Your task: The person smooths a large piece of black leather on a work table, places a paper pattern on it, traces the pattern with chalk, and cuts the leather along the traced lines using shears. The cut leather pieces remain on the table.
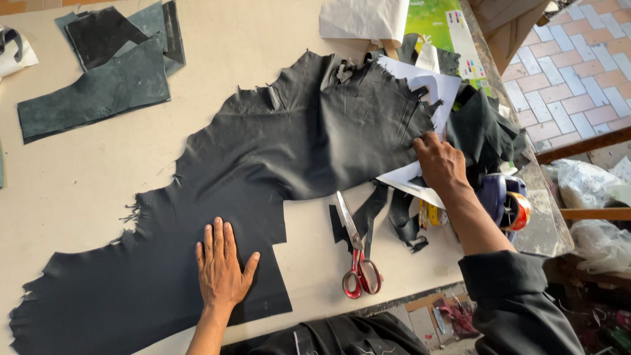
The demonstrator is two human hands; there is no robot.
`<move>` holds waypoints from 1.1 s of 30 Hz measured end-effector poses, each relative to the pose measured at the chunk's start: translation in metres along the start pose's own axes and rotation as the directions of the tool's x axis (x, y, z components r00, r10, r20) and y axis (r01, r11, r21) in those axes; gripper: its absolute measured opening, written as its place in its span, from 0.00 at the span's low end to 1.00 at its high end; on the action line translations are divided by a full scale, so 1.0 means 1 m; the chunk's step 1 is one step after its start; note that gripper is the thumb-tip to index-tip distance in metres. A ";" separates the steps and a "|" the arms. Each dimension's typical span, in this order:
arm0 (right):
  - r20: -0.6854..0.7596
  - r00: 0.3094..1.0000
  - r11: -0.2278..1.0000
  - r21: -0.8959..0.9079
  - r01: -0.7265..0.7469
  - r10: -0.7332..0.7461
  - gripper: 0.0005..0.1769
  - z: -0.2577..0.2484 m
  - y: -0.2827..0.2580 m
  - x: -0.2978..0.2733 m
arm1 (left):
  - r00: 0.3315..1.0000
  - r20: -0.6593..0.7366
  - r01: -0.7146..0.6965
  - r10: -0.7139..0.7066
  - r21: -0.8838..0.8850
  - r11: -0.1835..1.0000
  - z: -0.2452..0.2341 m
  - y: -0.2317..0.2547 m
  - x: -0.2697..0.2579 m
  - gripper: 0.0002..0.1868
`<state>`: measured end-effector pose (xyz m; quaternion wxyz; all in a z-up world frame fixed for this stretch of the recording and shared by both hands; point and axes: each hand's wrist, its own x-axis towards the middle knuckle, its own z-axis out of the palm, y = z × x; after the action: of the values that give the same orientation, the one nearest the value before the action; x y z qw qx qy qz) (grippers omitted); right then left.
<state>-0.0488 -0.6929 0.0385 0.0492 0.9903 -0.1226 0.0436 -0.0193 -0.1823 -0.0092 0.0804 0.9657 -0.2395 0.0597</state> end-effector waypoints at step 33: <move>-0.174 0.950 0.128 0.969 0.212 -0.258 0.30 -0.040 -0.202 -0.001 | 0.979 0.035 0.196 -0.201 0.112 0.974 -0.023 -0.083 -0.042 0.42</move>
<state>-0.0028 -0.4934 0.0601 -0.5938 0.7949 0.0899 0.0859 -0.0182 -0.0866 -0.0032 0.0281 0.9888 -0.1401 0.0421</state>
